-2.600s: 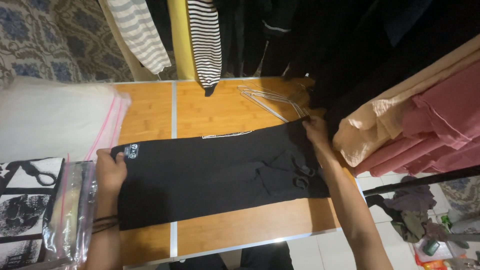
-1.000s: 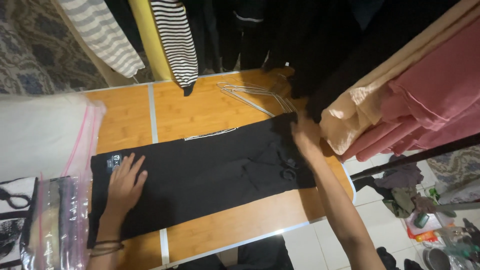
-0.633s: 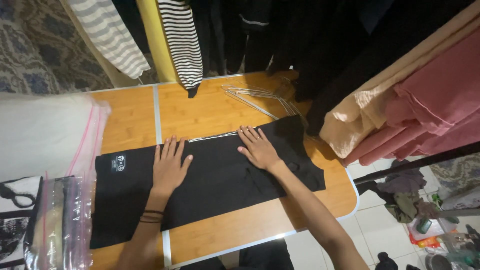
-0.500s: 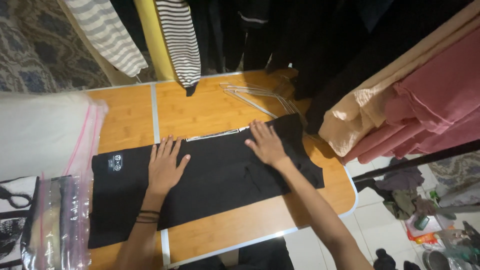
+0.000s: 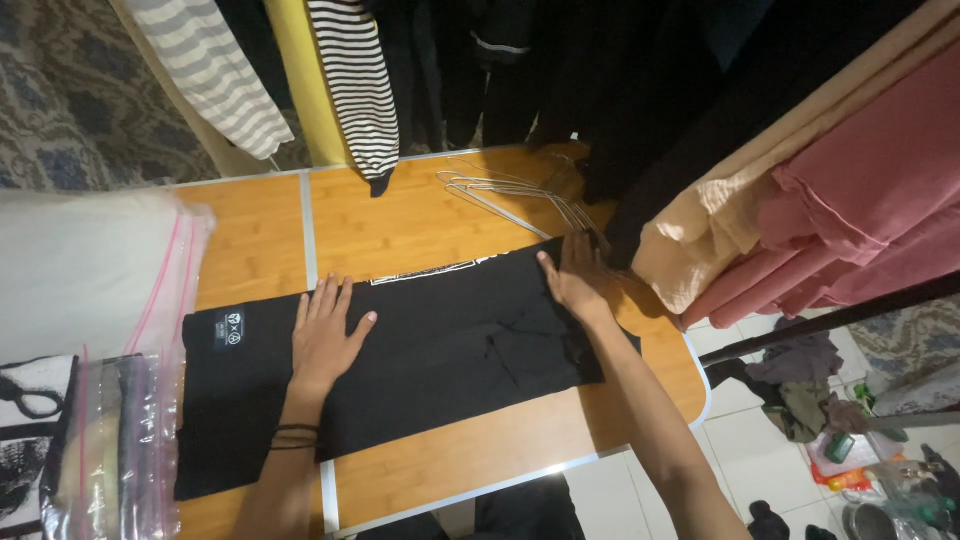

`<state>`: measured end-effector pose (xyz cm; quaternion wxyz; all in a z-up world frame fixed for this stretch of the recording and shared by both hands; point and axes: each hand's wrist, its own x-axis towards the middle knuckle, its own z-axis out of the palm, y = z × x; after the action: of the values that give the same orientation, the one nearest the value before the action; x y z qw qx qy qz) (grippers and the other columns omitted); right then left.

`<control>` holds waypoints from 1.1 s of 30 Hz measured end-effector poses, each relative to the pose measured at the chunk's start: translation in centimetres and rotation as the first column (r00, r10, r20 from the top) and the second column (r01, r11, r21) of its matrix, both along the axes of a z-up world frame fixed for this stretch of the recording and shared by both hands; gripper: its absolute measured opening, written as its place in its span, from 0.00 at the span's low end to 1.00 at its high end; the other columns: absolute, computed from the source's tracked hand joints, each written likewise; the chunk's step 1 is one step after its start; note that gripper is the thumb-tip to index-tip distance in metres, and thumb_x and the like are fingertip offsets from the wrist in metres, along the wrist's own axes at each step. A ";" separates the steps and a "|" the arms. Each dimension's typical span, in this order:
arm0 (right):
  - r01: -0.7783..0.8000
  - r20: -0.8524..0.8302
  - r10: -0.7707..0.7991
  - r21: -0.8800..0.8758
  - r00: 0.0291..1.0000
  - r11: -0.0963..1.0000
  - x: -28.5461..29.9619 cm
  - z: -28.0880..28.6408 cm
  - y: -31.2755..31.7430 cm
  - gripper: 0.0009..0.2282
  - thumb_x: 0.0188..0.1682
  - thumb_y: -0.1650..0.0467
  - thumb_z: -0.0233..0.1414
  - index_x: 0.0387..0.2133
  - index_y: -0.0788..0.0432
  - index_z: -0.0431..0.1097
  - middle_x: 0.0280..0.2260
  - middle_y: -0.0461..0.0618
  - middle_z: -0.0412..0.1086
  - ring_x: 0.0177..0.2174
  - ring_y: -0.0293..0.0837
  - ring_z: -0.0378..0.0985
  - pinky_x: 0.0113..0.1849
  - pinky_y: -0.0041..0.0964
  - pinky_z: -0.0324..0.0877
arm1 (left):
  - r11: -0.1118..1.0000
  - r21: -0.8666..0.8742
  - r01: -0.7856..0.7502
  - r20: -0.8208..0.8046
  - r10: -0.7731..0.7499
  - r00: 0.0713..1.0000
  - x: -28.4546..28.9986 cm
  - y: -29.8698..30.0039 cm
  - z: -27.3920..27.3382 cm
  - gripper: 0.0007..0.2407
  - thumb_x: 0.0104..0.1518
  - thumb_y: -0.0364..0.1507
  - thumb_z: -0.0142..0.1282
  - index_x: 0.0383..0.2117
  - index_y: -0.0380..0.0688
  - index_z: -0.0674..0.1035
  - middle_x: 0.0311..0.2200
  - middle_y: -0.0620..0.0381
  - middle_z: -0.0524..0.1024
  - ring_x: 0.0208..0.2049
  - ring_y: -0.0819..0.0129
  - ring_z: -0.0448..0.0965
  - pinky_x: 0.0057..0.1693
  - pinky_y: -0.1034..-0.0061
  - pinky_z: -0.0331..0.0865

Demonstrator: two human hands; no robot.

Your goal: The person takes a black t-shirt from a clothing rack and places it on a wooden table. They smooth out the shirt, fold the sleeves inward, fold the sides toward the center, and then fold the bottom up to create a compact rectangle.

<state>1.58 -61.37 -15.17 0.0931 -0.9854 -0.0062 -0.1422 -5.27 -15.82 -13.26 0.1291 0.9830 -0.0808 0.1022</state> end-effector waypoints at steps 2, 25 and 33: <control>0.003 0.008 -0.003 0.025 1.000 1.000 0.0 -0.9 -0.2 0.39 0.56 0.48 0.35 0.66 0.73 0.48 0.67 0.71 0.47 0.66 0.65 0.49 0.62 0.60 0.48 | 1.000 -0.030 -0.001 0.012 0.001 1.000 -0.2 0.6 0.2 0.33 0.62 0.54 0.42 0.68 0.46 0.63 0.71 0.49 0.54 0.73 0.59 0.47 0.73 0.60 0.39; 0.014 -0.030 -0.008 0.184 1.000 0.983 -3.4 5.2 1.2 0.38 0.57 0.47 0.39 0.70 0.65 0.48 0.69 0.71 0.43 0.67 0.69 0.41 0.62 0.60 0.46 | 0.992 -0.096 -0.085 0.100 0.095 0.990 -4.2 11.6 1.1 0.23 0.67 0.36 0.41 0.67 0.39 0.65 0.71 0.42 0.56 0.73 0.51 0.51 0.74 0.53 0.42; -0.366 -0.061 0.404 0.319 0.913 0.874 -15.7 13.6 2.7 0.23 0.51 0.63 0.56 0.57 0.62 0.67 0.62 0.61 0.62 0.63 0.59 0.60 0.62 0.48 0.52 | 0.983 -0.186 0.005 0.095 0.013 0.995 -13.6 7.8 4.1 0.21 0.67 0.34 0.45 0.63 0.37 0.69 0.68 0.39 0.60 0.71 0.45 0.58 0.72 0.49 0.50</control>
<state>-14.11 -58.70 -1.52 0.2685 -0.9455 -0.1749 -0.0579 -18.84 -8.05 -9.15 0.2159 0.9609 -0.0750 0.1565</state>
